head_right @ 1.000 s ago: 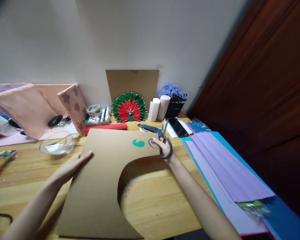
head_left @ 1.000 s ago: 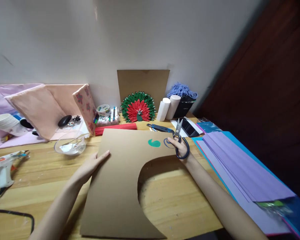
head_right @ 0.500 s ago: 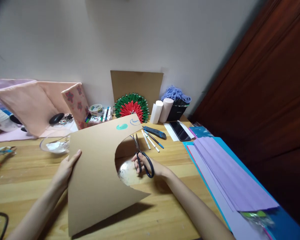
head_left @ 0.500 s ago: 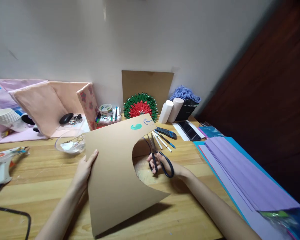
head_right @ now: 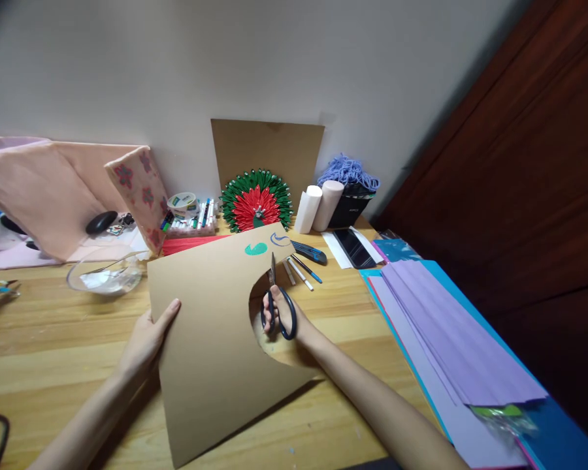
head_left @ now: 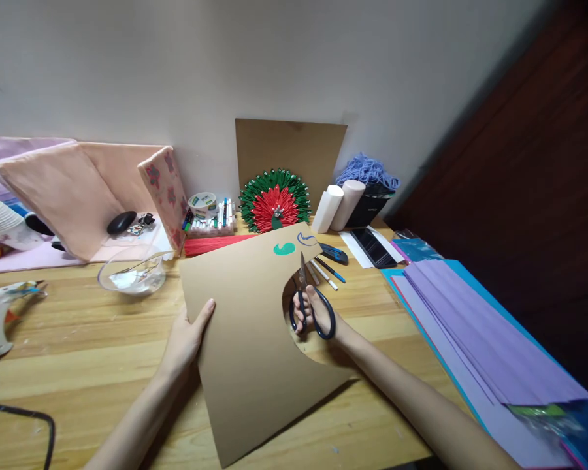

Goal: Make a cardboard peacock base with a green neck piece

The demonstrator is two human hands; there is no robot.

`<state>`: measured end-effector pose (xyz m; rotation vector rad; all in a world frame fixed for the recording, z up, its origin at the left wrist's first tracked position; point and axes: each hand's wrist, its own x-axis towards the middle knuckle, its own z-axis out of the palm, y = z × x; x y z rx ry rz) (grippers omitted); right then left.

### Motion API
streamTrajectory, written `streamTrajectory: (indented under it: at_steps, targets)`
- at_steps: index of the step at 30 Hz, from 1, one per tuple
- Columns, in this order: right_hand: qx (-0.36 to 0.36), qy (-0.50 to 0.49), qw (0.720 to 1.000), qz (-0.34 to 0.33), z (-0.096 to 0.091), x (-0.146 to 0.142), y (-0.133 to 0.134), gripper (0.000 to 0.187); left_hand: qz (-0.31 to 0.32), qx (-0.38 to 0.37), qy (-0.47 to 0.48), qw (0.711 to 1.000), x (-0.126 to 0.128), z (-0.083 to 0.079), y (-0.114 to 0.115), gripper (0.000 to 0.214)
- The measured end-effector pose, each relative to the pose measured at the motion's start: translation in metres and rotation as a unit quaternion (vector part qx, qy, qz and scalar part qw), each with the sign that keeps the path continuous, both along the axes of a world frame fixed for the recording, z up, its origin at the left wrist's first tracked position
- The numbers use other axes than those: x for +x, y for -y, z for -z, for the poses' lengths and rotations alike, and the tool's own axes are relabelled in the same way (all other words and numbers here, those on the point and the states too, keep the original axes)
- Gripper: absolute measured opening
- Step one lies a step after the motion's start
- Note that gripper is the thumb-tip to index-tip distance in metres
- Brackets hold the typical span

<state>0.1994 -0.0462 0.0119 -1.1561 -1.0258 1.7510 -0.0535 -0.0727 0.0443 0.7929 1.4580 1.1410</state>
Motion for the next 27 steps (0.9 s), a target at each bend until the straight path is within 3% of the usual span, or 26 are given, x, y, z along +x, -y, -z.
streamTrajectory:
  at_steps: [4,11,18,24,27]
  targets:
    - [-0.024,0.000,0.999,0.027,0.001,0.000,-0.001,0.063,0.002,0.003,-0.005,1.000,0.000,0.004,0.001,0.048]
    - [-0.026,-0.011,1.000,-0.014,0.001,0.001,0.001,0.065,0.007,-0.019,-0.002,1.000,-0.004,-0.005,-0.002,0.046]
    - [-0.035,0.009,0.999,-0.014,-0.001,0.005,-0.002,0.069,0.016,0.001,-0.005,1.000,-0.001,-0.005,0.001,0.051]
    - [0.002,0.039,0.999,0.031,-0.010,0.003,0.004,0.065,0.024,-0.003,0.006,1.000,0.000,-0.008,0.002,0.051]
    - [-0.004,0.033,0.999,0.019,-0.009,0.006,0.003,0.064,0.024,0.001,0.001,1.000,-0.002,-0.007,0.001,0.051]
